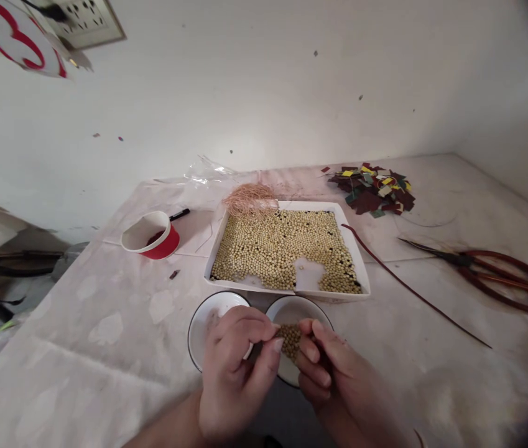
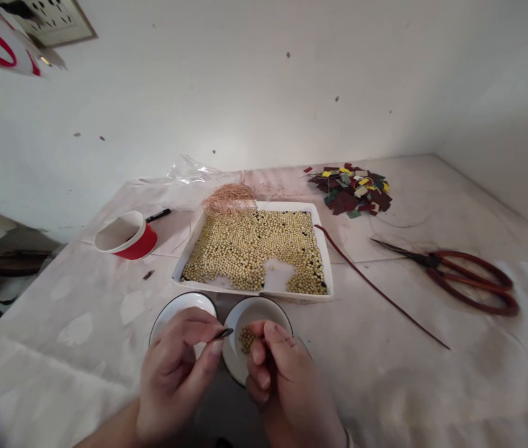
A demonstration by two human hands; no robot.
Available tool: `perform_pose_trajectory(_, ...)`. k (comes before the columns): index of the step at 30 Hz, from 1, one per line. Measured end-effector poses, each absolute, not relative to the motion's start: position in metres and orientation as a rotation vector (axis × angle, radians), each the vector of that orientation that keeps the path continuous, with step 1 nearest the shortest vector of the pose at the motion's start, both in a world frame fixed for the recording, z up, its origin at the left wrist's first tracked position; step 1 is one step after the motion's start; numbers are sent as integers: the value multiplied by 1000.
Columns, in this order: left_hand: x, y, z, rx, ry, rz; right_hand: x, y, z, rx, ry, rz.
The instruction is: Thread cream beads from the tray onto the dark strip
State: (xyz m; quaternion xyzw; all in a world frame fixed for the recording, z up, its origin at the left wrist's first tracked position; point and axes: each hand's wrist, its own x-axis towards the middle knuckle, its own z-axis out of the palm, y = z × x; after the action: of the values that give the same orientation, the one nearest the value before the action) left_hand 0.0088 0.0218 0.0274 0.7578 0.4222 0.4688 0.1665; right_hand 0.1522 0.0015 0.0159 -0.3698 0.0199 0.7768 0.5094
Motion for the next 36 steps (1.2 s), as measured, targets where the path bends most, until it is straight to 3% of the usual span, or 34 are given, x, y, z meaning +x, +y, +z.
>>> perform_pose_trajectory(36, 14, 24, 26, 1990, 1224, 1265, 152, -3, 11, -908, -50, 1859)
